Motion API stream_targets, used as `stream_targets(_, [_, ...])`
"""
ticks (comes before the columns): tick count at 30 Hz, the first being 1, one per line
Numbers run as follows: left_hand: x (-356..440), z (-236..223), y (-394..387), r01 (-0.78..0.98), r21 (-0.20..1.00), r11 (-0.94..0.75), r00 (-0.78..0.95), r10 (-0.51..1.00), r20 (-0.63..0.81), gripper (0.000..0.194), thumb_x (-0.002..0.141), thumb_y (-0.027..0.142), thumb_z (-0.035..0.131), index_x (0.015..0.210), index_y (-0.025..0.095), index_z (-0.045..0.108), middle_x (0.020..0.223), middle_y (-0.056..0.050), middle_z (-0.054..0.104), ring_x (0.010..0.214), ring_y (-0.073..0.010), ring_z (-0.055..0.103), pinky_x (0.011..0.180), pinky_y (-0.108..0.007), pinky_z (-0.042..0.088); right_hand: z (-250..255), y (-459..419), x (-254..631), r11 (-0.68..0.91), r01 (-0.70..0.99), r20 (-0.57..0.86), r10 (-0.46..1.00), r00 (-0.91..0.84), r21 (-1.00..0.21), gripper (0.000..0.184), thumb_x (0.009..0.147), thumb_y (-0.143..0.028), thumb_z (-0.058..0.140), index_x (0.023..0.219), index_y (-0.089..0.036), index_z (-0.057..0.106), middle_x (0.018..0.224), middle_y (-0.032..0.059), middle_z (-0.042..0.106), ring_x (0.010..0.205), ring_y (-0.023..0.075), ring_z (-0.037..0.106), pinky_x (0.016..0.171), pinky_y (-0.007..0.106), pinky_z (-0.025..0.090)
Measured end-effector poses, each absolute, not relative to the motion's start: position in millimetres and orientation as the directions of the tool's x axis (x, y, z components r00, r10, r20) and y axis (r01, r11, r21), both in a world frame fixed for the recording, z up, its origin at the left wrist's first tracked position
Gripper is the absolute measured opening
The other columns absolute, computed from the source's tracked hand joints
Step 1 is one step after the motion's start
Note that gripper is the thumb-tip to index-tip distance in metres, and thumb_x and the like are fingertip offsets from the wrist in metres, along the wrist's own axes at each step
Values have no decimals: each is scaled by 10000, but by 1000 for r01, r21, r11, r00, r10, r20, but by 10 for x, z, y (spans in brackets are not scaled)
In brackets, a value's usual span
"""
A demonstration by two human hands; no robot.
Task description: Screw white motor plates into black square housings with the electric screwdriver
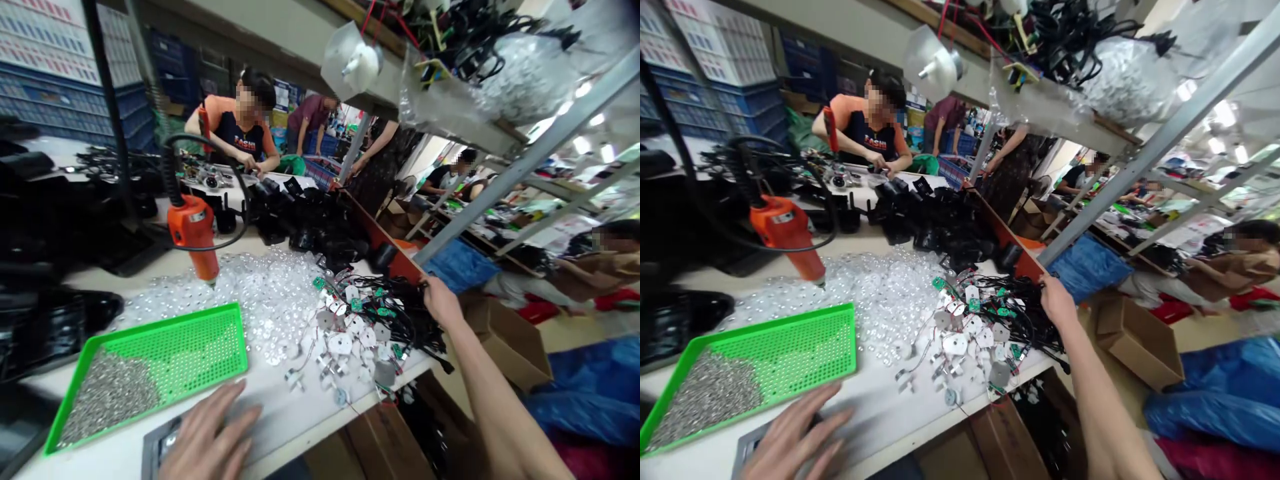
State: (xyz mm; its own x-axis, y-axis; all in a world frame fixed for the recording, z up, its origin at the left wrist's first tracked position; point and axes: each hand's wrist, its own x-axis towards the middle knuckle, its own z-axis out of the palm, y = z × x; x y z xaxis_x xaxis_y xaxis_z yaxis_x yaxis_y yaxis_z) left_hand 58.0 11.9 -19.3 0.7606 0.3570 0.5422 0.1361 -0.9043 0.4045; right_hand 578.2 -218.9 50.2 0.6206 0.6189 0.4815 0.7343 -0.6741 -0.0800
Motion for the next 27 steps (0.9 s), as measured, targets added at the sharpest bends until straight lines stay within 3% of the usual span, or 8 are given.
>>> stream_targets(5, [1459,261,-21,-11,519,-855,859,258,442,346,914,222,499,1231,312,600,1384,-71,548,1257,-292,521,993,-514,488,1015,-2194,5619,-666,691,707,345,618,-280,396,869,-105,228,1144,-174,504,844,39,636,804,170,689,771,333,528])
stream_targets(8, [2044,365,5,-23,629,-777,908,247,339,377,895,241,540,1269,264,574,1386,-103,546,1258,-294,527,1017,-528,457,1453,-2002,5343,-454,779,789,228,571,-433,271,897,-173,328,1056,-201,546,731,-29,558,606,123,657,617,261,514])
stream_targets(14, [2884,307,-28,-85,851,-519,983,96,157,829,678,346,794,1413,217,434,1429,-135,506,1344,-344,418,1103,-502,327,2299,-1498,4596,16,911,896,185,403,-413,174,956,-383,454,969,-232,541,680,-41,514,515,104,584,507,260,498])
stream_targets(16, [2966,245,-60,-86,912,-402,995,17,101,765,635,351,819,1332,218,535,1265,-109,640,1204,-331,548,1013,-445,414,2503,-1375,4474,82,910,901,200,385,-407,155,962,-385,466,968,-247,535,693,-32,503,517,98,573,495,261,496])
stream_targets(19, [2950,153,-107,-77,953,-293,997,-51,65,312,755,396,711,964,164,713,842,-50,730,801,-219,666,739,-303,502,2721,-1253,4519,134,912,915,173,364,-388,130,974,-365,450,974,-251,513,700,-28,500,506,83,555,492,258,501])
stream_targets(20, [2931,134,-125,-78,964,-256,996,-53,67,282,798,420,662,868,151,710,774,-39,714,730,-187,649,683,-271,492,2775,-1224,4580,143,912,920,148,364,-384,132,977,-364,441,966,-248,502,690,-33,497,492,78,547,479,250,495])
stream_targets(22, [2898,126,-167,-88,980,-179,996,-31,84,355,857,476,577,798,142,680,742,-28,690,687,-153,618,641,-238,474,2865,-1180,4724,156,904,916,115,384,-399,138,981,-369,421,950,-248,479,670,-46,489,467,67,535,454,234,480])
stream_targets(27, [2709,349,-286,-130,990,-56,976,170,138,465,939,535,388,923,144,639,886,-63,680,808,-178,607,734,-279,487,2964,-1165,5022,172,886,902,35,431,-430,113,976,-349,416,935,-262,477,655,-53,502,432,49,479,366,200,374])
